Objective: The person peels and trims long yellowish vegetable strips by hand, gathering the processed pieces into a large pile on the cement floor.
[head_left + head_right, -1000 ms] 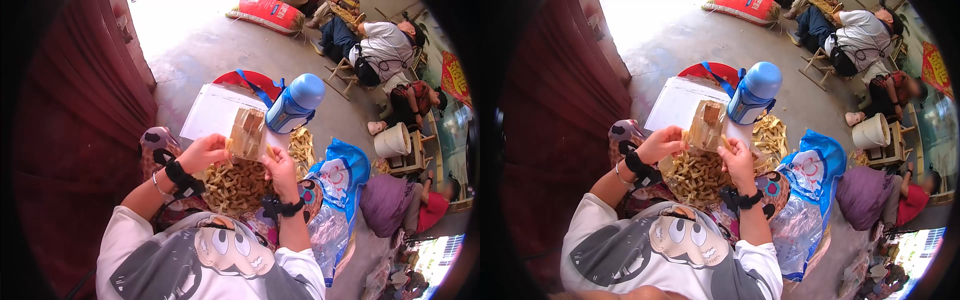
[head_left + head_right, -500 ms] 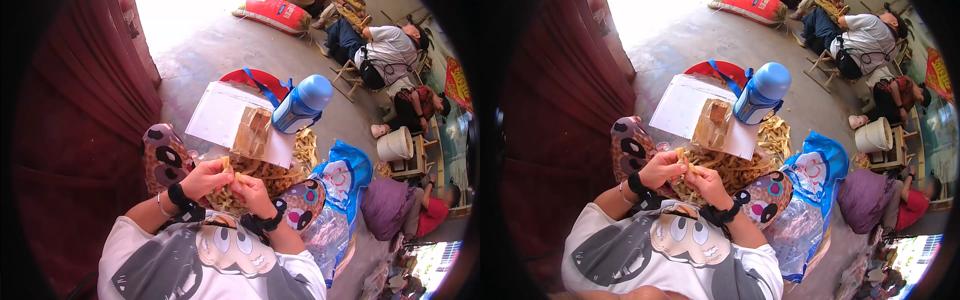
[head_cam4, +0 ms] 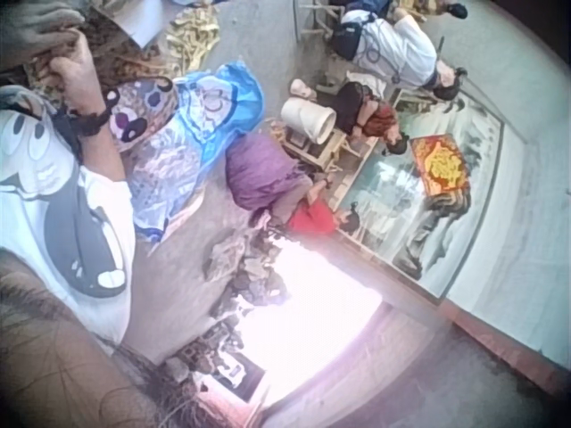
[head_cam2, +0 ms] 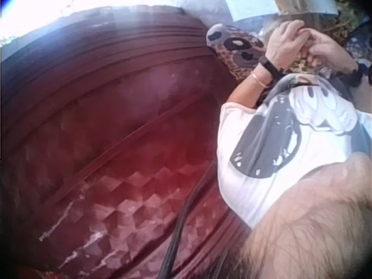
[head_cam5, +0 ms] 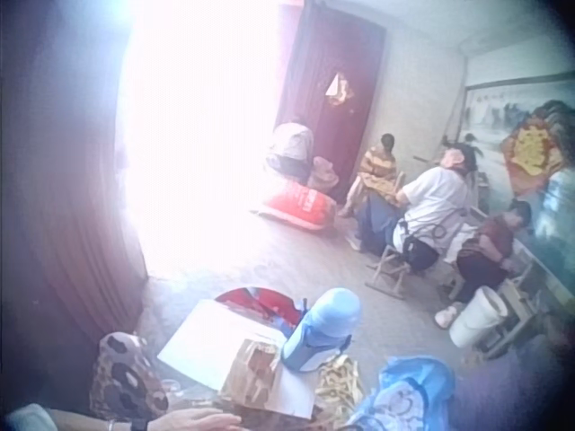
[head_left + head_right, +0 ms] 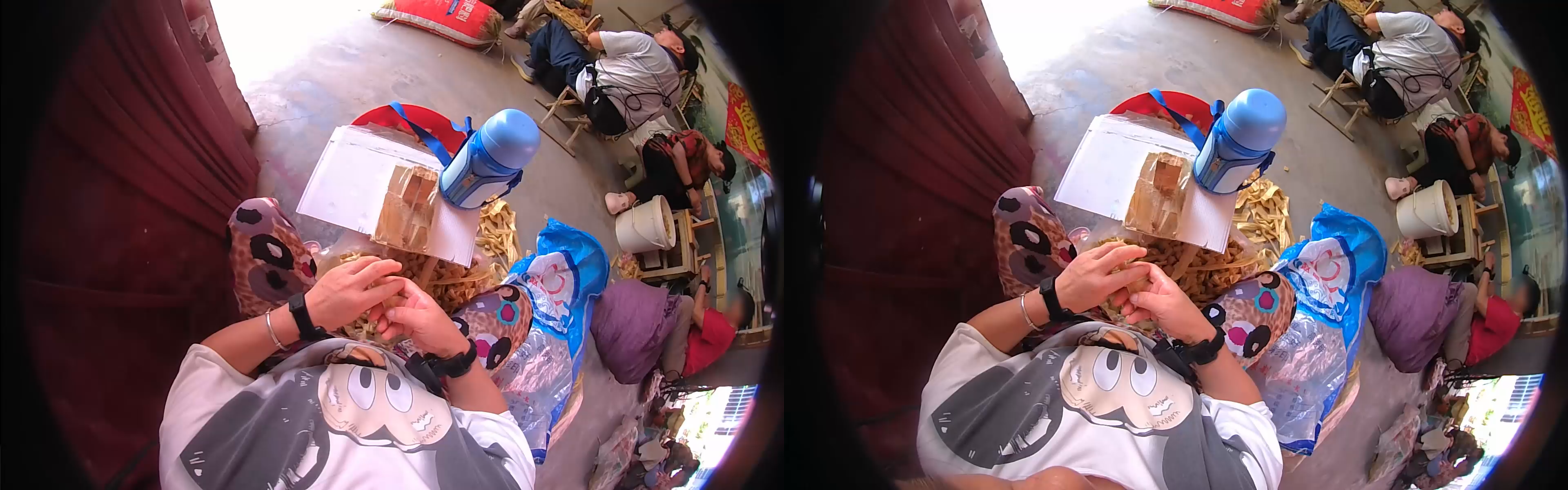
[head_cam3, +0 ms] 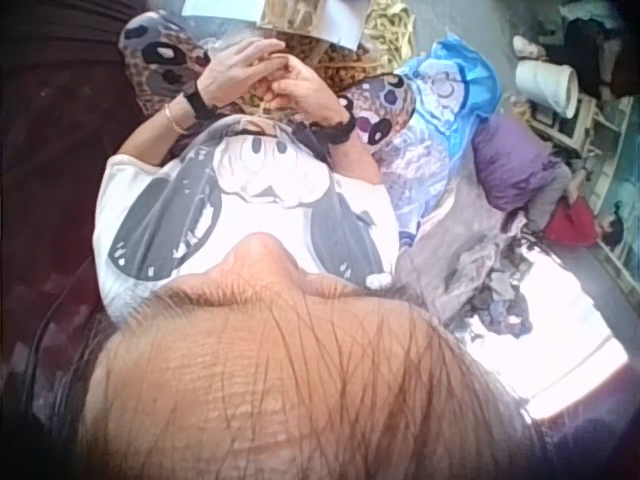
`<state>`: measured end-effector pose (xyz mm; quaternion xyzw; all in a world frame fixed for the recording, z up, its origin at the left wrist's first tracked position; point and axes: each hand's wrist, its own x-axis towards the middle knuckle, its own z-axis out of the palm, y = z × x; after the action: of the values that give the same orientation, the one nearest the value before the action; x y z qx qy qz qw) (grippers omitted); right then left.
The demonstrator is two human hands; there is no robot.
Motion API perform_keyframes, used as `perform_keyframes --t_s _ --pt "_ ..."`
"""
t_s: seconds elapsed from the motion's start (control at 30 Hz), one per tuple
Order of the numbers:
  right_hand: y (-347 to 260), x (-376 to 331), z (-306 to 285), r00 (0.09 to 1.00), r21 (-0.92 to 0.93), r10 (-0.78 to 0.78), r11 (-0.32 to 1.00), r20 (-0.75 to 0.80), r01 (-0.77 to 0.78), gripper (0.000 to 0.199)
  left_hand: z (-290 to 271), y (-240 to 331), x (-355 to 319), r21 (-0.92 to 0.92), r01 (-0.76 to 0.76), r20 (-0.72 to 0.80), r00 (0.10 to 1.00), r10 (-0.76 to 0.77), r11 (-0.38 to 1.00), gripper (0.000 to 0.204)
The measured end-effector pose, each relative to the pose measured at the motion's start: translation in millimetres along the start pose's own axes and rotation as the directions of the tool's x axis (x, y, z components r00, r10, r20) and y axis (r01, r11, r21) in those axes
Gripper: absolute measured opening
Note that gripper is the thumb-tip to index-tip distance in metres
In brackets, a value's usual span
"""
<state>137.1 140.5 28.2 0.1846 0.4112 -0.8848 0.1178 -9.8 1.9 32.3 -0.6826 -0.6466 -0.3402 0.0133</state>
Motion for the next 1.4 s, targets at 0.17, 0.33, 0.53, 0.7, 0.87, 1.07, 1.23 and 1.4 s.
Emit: perform_keyframes --t_s 0.17,0.33,0.53,0.7,0.87,1.07,1.23,1.4 --pt "-7 -10 -11 0.993 -0.339 0.075 0.935 -0.096 -0.103 0.035 -25 -24 -1 0.174 0.124 -0.073 0.991 -0.113 0.977 0.028" --pt "-6 -15 -9 0.990 0.048 -0.094 0.995 0.106 0.089 0.024 -16 -26 -22 0.098 0.340 0.065 0.936 -0.347 0.935 0.020" --pt "-5 -8 -25 0.991 0.091 -0.118 0.990 0.066 0.112 0.024 1 -10 -39 0.068 0.456 0.184 0.869 -0.460 0.887 0.017" --pt "-3 -6 -24 0.995 0.277 -0.093 0.958 0.047 0.076 0.021 2 -8 -39 0.032 0.493 0.209 0.847 -0.488 0.869 0.017" --pt "5 4 -7 0.952 -0.177 -0.306 0.938 -0.023 0.297 0.036 6 11 -28 -0.546 0.804 0.768 0.592 -0.243 0.234 0.033" --pt "24 9 -8 0.868 -0.488 -0.463 0.808 -0.177 0.331 0.023 -6 -3 -12 -0.725 0.689 0.630 0.663 -0.404 0.000 0.027" --pt "18 2 -3 0.956 -0.095 -0.223 0.973 -0.191 0.208 0.020 19 -1 -13 -0.686 0.648 0.508 0.752 -0.421 0.330 0.021" --pt "26 5 -18 0.921 -0.025 -0.171 0.985 -0.349 0.173 0.019 27 8 -16 -0.571 0.489 0.284 0.871 -0.400 0.659 0.019"
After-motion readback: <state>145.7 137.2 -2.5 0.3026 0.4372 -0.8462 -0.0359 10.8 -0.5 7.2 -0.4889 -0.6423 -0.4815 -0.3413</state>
